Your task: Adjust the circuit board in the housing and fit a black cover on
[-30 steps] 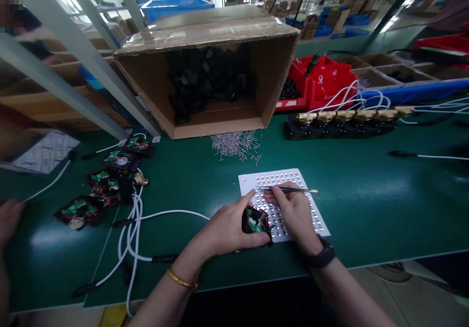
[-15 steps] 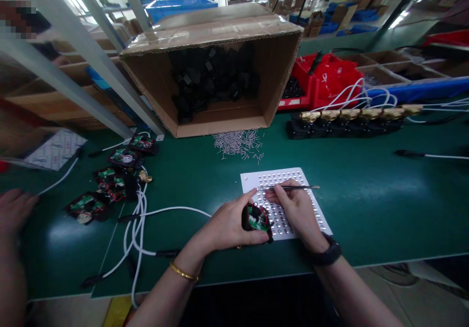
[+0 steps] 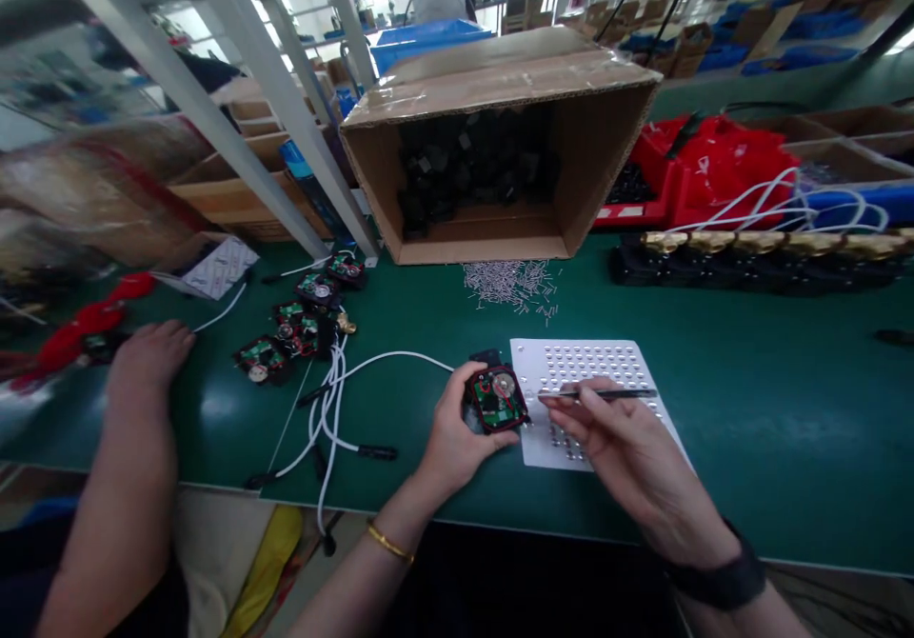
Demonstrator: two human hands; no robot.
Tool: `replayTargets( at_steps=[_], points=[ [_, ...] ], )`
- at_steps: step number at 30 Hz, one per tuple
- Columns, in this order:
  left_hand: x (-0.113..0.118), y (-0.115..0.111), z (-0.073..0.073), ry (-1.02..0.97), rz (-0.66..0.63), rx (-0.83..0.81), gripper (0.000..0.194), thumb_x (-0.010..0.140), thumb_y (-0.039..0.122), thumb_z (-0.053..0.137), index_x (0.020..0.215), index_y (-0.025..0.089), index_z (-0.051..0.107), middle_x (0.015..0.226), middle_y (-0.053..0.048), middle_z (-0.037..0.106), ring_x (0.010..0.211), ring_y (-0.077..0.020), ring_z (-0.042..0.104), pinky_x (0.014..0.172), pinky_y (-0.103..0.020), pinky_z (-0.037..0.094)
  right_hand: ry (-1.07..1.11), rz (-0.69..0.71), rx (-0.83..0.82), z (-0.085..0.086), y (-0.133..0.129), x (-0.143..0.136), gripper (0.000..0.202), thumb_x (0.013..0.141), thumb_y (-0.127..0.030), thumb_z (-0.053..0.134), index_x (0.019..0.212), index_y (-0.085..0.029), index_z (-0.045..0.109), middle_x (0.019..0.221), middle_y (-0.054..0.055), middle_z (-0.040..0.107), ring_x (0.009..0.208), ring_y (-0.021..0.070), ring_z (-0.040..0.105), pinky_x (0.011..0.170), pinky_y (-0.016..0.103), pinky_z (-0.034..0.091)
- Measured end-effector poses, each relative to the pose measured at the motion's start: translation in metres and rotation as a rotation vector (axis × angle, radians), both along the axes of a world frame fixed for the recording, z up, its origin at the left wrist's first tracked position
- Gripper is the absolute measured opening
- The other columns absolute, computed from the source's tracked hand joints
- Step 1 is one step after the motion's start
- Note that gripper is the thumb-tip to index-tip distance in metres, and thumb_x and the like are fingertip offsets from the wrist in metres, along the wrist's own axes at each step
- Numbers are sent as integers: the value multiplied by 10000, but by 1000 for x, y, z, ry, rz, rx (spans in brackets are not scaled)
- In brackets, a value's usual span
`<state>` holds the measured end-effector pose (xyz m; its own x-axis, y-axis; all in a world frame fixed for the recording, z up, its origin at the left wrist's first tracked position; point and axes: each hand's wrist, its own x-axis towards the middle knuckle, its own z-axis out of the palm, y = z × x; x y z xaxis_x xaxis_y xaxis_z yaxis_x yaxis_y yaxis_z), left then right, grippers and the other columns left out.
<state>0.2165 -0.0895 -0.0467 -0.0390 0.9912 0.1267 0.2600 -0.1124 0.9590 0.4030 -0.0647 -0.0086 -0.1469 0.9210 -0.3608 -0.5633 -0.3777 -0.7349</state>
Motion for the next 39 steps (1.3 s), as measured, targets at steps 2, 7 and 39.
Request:
replayTargets(
  at_steps=[2, 7, 39],
  points=[
    [2, -1, 0, -4, 8, 0, 781, 568, 335, 814, 1222, 220, 404, 1280, -97, 472, 1208, -265, 458, 1058, -429, 332, -1, 19, 23, 7, -8, -9, 205, 642, -270, 790, 734, -196, 623, 801, 40, 713, 826, 189, 669, 797, 295, 519],
    [2, -2, 0, -26, 9, 3, 790, 565, 309, 819, 1228, 224, 399, 1290, -90, 474, 1203, -268, 465, 1059, -430, 331, -88, -17, 64, 5, -14, -24, 209, 616, -278, 806, 717, -190, 646, 811, 38, 715, 796, 167, 650, 796, 273, 489],
    [1, -1, 2, 21, 32, 64, 808, 601, 324, 796, 1277, 246, 360, 1300, -88, 445, 1216, -268, 435, 1046, -447, 344, -248, 0, 130, 5, -6, -31, 261, 604, -318, 812, 754, -177, 651, 791, 44, 709, 757, 178, 624, 740, 293, 448]
  ],
)
